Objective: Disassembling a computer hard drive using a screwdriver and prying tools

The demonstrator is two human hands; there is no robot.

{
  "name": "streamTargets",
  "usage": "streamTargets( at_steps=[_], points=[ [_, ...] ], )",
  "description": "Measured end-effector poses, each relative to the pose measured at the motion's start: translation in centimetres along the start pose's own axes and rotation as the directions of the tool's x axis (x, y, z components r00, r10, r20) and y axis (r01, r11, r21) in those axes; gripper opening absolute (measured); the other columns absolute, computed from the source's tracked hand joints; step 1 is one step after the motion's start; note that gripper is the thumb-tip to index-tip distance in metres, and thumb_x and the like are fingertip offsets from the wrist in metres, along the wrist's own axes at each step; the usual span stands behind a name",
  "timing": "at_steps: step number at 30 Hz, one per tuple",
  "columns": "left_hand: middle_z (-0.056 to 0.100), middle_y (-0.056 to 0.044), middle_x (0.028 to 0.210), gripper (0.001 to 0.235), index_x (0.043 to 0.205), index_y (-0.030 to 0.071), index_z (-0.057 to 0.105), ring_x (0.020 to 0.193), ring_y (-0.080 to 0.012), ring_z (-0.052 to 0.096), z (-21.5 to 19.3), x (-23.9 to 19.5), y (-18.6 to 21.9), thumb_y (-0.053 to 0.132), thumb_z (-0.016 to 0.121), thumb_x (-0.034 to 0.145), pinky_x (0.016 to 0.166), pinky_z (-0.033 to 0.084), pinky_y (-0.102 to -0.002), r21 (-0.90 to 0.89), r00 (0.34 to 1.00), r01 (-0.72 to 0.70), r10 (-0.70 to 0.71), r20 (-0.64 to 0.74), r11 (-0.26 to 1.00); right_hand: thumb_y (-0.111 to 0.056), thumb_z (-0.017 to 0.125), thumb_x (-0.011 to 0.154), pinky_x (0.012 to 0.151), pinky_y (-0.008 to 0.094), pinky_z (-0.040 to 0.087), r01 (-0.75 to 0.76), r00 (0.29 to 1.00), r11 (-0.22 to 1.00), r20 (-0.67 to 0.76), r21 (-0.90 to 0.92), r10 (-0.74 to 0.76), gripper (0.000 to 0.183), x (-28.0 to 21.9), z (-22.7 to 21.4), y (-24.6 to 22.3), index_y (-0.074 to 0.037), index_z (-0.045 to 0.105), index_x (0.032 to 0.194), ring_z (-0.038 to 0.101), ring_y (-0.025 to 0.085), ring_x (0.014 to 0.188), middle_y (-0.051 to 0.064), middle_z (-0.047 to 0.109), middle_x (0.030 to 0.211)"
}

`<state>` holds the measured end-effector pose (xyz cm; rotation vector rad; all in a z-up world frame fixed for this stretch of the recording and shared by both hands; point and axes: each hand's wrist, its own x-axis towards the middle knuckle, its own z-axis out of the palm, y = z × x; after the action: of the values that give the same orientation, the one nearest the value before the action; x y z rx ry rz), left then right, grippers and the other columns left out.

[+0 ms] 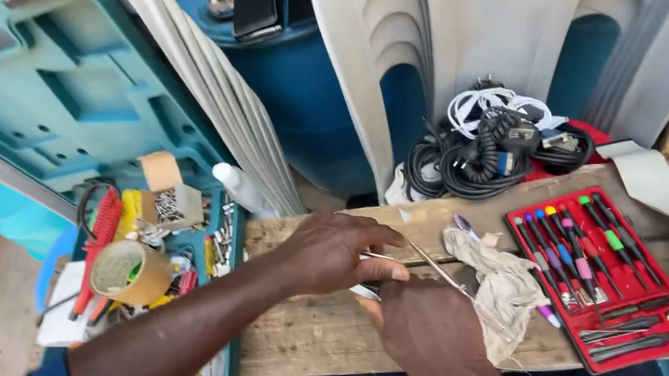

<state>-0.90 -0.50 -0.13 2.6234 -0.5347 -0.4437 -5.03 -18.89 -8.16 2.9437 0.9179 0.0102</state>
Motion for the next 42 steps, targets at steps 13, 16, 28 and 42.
streamTargets(
  at_steps=[13, 16, 28, 42],
  points=[
    [0.076, -0.019, 0.131, 0.064, 0.154, 0.007, 0.056, 0.125, -0.0342, 0.073, 1.4, -4.5, -6.4, 0.048, 0.048, 0.105, 0.111, 0.053, -0.048, -0.909, 0.974, -0.013, -0.199, -0.105, 0.416, -0.069, 0.055, 0.106, 0.046, 0.044, 0.049, 0.082, 0.997, 0.992, 0.006, 0.097, -0.083, 0.056, 0.2, -1.7, -0.1, -0.018, 0.071, 0.089, 0.070, 0.027, 0.060, 0.005, 0.072, 0.072],
    [0.077, -0.015, 0.132, 0.071, 0.155, 0.008, 0.056, 0.124, -0.0294, 0.072, 0.6, -6.3, -5.2, 0.053, 0.042, 0.102, 0.098, 0.058, -0.044, -0.880, 0.959, 0.077, -0.278, -0.064, 0.468, -0.067, 0.052, 0.108, 0.046, 0.041, 0.049, 0.098, 0.995, 0.995, 0.018, -0.024, -0.098, 0.053, -0.6, -1.3, -0.8, -0.021, 0.069, 0.089, 0.072, 0.023, 0.060, 0.003, 0.070, 0.074],
    [0.068, -0.009, 0.152, 0.046, 0.152, 0.013, 0.058, 0.144, -0.0234, 0.059, 2.8, -8.4, -4.7, 0.024, 0.047, 0.109, 0.114, 0.047, -0.036, -0.775, 0.969, -0.034, -0.169, -0.181, 0.631, -0.071, 0.045, 0.108, 0.046, 0.048, 0.051, 0.076, 0.997, 0.989, 0.020, -0.126, -0.075, 0.058, -1.3, 0.0, -1.5, -0.019, 0.067, 0.093, 0.072, 0.032, 0.060, 0.003, 0.067, 0.074],
    [0.066, -0.009, 0.153, 0.045, 0.151, 0.015, 0.060, 0.146, -0.0264, 0.057, 4.2, -8.7, -3.1, 0.029, 0.044, 0.111, 0.117, 0.042, -0.040, -0.665, 0.925, -0.033, -0.230, -0.303, 0.746, -0.070, 0.045, 0.108, 0.045, 0.042, 0.050, 0.058, 0.998, 0.989, -0.022, -0.136, -0.061, 0.055, -1.7, -0.5, -1.4, -0.022, 0.066, 0.089, 0.073, 0.025, 0.061, 0.002, 0.068, 0.075]
  ],
)
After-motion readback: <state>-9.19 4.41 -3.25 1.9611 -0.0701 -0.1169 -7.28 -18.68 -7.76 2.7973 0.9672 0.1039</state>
